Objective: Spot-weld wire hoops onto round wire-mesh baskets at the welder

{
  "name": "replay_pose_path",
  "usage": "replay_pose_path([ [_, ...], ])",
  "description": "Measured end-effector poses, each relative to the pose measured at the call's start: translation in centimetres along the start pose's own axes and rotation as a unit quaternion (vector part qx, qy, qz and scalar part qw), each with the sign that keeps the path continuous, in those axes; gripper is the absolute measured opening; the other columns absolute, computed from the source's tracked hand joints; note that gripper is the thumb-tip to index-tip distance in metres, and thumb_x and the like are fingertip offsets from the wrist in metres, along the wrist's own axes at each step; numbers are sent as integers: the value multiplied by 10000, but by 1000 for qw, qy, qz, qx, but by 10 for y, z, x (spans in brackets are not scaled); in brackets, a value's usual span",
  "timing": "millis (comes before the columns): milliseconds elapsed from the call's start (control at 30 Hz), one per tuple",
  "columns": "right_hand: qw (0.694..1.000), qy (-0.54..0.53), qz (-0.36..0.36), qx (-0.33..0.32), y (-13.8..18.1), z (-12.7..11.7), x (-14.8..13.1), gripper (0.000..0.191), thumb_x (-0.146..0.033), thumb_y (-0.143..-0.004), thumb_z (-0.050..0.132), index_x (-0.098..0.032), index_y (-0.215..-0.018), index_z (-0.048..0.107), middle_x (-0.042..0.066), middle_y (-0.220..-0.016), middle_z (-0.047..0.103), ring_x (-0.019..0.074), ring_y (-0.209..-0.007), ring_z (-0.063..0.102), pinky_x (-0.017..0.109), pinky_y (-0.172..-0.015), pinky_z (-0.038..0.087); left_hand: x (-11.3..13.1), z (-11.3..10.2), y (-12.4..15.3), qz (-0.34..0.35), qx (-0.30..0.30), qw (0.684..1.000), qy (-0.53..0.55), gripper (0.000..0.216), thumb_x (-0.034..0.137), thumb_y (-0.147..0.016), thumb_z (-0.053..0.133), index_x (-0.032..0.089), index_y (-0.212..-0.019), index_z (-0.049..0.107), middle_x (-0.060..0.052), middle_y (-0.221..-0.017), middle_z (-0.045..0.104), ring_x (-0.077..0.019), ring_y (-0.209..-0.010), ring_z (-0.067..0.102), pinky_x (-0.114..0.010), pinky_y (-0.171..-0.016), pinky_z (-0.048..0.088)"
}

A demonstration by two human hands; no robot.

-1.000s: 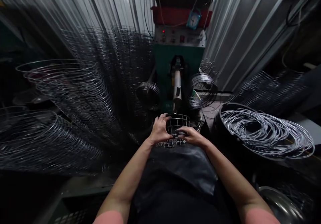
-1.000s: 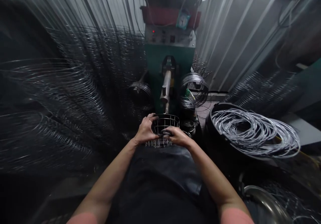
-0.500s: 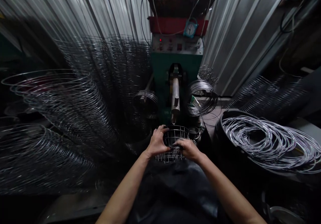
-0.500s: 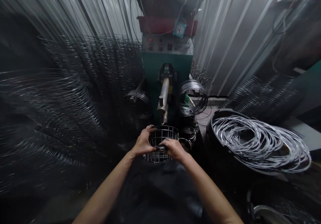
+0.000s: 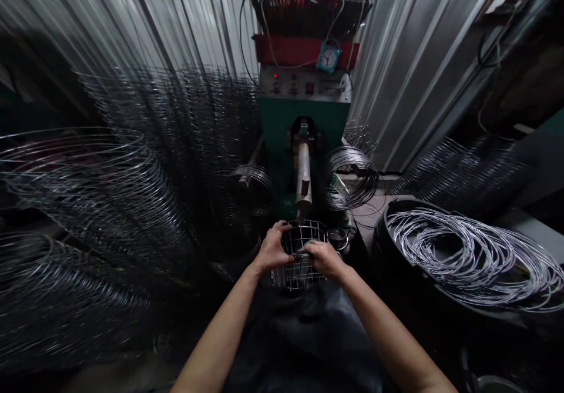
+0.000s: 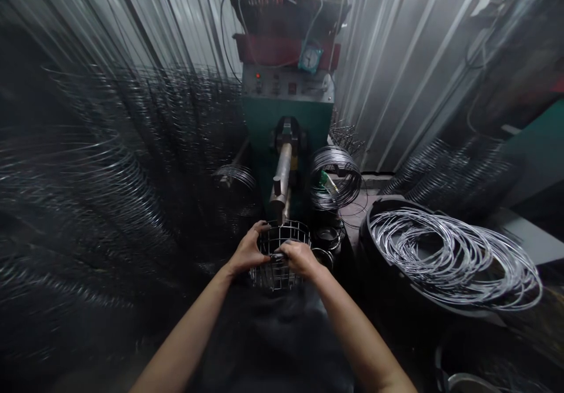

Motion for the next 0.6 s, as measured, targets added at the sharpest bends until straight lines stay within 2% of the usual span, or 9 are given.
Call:
replay_pose_path([
  [133, 1000, -16, 2, 11, -3, 0, 2, 256, -33, -755, 602, -195, -939, 676, 40, -908, 664, 157, -841, 623, 220, -719, 460, -2, 2, -6, 9, -21, 1000, -1, 811, 264, -474, 824, 163, -1209, 496, -177, -1352, 426, -347, -1309, 356, -504, -1065, 321],
  [300, 999, 10, 34, 16, 3, 4, 4, 284, -79, -800, 581, -226, -1025, 673, 40, -974, 672, 173, -912, 628, 233, -760, 468, -5, 4, -5, 2, -19, 1000, -24, 830, 240, -463, 816, 159, -1222, 489, -186, -1371, 395, -365, -1312, 342, -544, -1066, 295],
  [467, 995, 40, 89, 37, -13, 1, 16, 279, -108, -832, 574, -254, -1051, 668, 28, -1039, 669, 169, -945, 628, 229, -791, 469, -10, 0, -24, -16, 17, 999, -46, 800, 220, -455, 804, 148, -1192, 500, -175, -1335, 431, -347, -1294, 373, -495, -1062, 325],
  [600, 991, 42, 119, 50, -24, 0, 21, 274, -104, -823, 594, -264, -1030, 674, 25, -1051, 661, 180, -958, 625, 247, -802, 479, -14, -1, -37, -41, 9, 998, -49, 761, 231, -459, 801, 144, -1159, 516, -158, -1283, 476, -336, -1251, 426, -463, -1042, 363],
])
Point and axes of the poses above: each hand's wrist, its own y-axis away from the middle knuckle, its own z-axis out of the palm, x = y × z, the point moved 6 cm from there along -y, towards the middle knuckle
